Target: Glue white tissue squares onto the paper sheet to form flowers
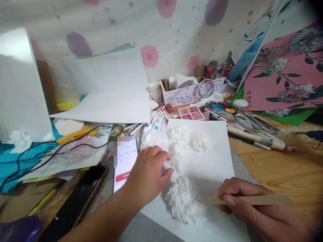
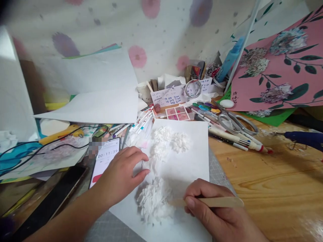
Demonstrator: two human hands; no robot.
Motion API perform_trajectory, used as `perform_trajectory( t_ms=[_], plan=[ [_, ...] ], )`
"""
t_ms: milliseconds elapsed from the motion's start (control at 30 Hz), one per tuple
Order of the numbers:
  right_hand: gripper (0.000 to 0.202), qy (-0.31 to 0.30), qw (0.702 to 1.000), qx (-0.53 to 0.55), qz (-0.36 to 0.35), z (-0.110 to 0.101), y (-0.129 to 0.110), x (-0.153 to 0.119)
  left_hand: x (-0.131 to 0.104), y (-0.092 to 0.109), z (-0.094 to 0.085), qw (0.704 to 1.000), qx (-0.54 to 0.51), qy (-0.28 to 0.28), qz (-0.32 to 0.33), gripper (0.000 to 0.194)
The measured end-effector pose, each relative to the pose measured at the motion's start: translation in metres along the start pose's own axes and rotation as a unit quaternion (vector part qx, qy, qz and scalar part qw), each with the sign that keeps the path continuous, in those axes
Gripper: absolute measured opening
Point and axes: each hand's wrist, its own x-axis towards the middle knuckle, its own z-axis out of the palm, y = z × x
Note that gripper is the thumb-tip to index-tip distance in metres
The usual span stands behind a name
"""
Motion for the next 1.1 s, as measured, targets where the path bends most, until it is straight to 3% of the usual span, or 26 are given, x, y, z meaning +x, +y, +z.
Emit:
perform_trajectory(
  t_ms=[300, 467, 567, 900, 1100],
  plan=[
    [0.041, -0.008, 1.0, -0.022, 0.007, 0.002, 0.013, 0.001, 0.006, 0.009, 0.01, 0.998, 0.062, 0.022, -0.021, 0.017],
    [0.039, 0.003, 1.0, -0.026, 0.002, 0.003, 0.014, 0.001, 0.008, 0.012, 0.013, 0.995, 0.089, 0.04, 0.005, 0.002],
    [0.039, 0.004, 1.0, -0.008, 0.018, 0.002, 0.012, 0.001, 0.008, 0.009, 0.011, 0.996, 0.082, 0.039, 0.008, 0.013],
    [0.038, 0.002, 0.997, 0.07, 0.043, -0.003, -0.005, 0.003, 0.008, -0.002, -0.001, 0.998, -0.033, 0.048, 0.007, 0.014],
    [0.025, 0.04, 0.985, 0.165, 0.031, -0.004, -0.007, 0.005, -0.005, 0.013, 0.002, 0.972, -0.177, 0.077, 0.134, 0.01]
  ],
)
